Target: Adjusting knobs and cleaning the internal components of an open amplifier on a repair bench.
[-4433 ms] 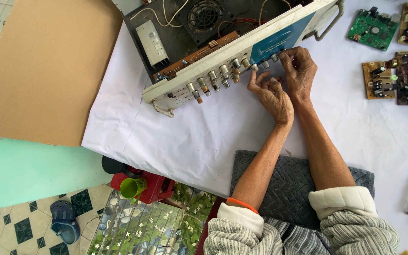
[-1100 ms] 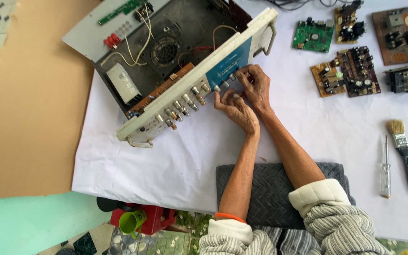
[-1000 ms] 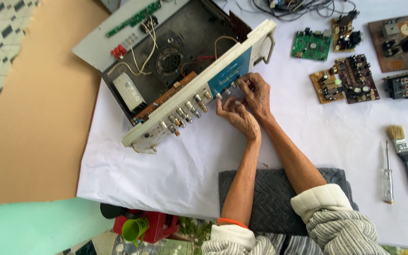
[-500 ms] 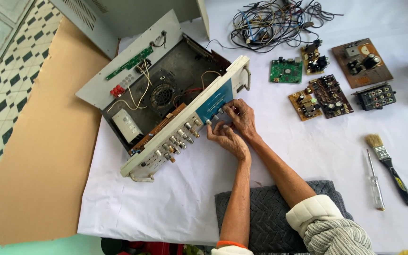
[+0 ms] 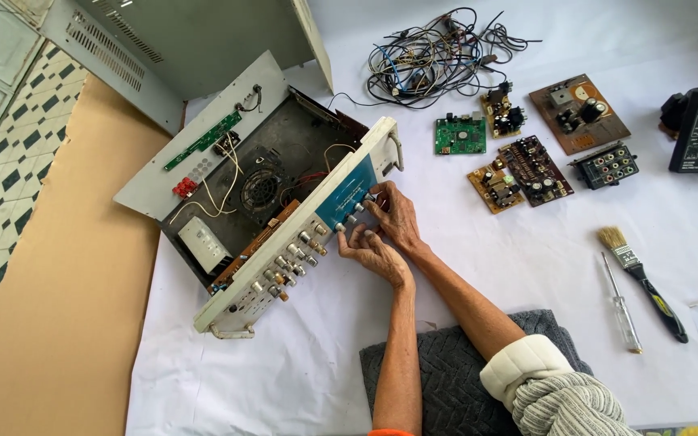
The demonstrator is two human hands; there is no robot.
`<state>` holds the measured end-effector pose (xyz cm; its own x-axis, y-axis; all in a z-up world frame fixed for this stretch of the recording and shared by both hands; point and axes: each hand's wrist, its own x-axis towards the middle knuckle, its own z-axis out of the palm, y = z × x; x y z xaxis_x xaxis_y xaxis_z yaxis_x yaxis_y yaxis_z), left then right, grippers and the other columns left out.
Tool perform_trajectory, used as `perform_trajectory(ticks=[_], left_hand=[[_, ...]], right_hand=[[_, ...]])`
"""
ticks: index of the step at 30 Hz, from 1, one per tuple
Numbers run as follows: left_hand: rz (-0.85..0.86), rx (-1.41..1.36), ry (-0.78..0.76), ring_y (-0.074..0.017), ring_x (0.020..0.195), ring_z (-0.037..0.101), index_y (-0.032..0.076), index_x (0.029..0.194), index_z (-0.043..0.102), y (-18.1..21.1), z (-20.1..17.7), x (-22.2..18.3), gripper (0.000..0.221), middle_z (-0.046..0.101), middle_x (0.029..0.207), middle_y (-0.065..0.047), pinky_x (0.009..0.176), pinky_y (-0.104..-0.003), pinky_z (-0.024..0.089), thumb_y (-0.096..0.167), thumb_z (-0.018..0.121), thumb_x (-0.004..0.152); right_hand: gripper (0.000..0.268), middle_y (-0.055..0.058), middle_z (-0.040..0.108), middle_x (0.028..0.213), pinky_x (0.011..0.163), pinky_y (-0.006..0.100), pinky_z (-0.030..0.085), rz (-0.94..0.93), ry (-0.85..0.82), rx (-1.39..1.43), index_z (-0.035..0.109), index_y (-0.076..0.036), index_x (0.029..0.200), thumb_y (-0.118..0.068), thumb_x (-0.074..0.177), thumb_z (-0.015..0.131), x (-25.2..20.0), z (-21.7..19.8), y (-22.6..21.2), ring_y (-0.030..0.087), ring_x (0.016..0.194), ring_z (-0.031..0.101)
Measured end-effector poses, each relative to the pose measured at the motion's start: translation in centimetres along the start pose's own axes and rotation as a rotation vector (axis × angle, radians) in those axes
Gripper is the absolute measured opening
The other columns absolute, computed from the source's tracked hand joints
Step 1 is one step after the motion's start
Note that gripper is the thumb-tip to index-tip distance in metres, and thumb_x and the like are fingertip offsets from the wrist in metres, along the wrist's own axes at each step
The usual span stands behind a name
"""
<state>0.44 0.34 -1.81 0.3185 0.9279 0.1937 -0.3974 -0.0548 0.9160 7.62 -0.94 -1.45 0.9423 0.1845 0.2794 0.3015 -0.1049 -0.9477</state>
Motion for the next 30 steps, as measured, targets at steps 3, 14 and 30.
perform_trajectory(ticks=[3, 14, 30], left_hand=[[0.006, 0.026, 0.004, -0.0209, 0.083, 0.068, 0.004, 0.133, 0.035, -0.5, -0.1, 0.1, 0.036, 0.054, 0.11, -0.011, 0.068, -0.029, 0.061, 0.003, 0.048, 0.099], [-0.036, 0.032, -0.012, -0.0208, 0.09, 0.063, 0.008, 0.15, 0.024, -2.2, -0.8, 0.3, 0.055, 0.051, 0.116, -0.014, 0.074, -0.035, 0.062, 0.002, 0.047, 0.1], [0.027, 0.045, -0.026, -0.0239, 0.091, 0.069, -0.001, 0.149, 0.026, -3.2, -1.0, 0.2, 0.051, 0.052, 0.117, -0.016, 0.07, -0.037, 0.065, 0.0, 0.046, 0.101]], right_hand=[[0.027, 0.009, 0.066, 0.08, 0.064, 0.041, 0.052, -0.007, 0.012, 0.001, 0.066, -0.01, 0.111, -0.025, 0.092, 0.079, 0.3, 0.2, 0.8, 0.027, 0.067, 0.064], [0.021, 0.007, 0.066, 0.076, 0.061, 0.035, 0.052, 0.012, 0.016, -0.091, 0.071, -0.011, 0.095, -0.031, 0.095, 0.077, 0.2, 0.5, 1.0, 0.023, 0.066, 0.065], [0.019, 0.011, 0.059, 0.073, 0.055, 0.037, 0.049, -0.179, 0.017, -0.143, 0.062, -0.009, 0.089, -0.022, 0.099, 0.072, 0.3, 0.6, 1.9, 0.027, 0.061, 0.061]])
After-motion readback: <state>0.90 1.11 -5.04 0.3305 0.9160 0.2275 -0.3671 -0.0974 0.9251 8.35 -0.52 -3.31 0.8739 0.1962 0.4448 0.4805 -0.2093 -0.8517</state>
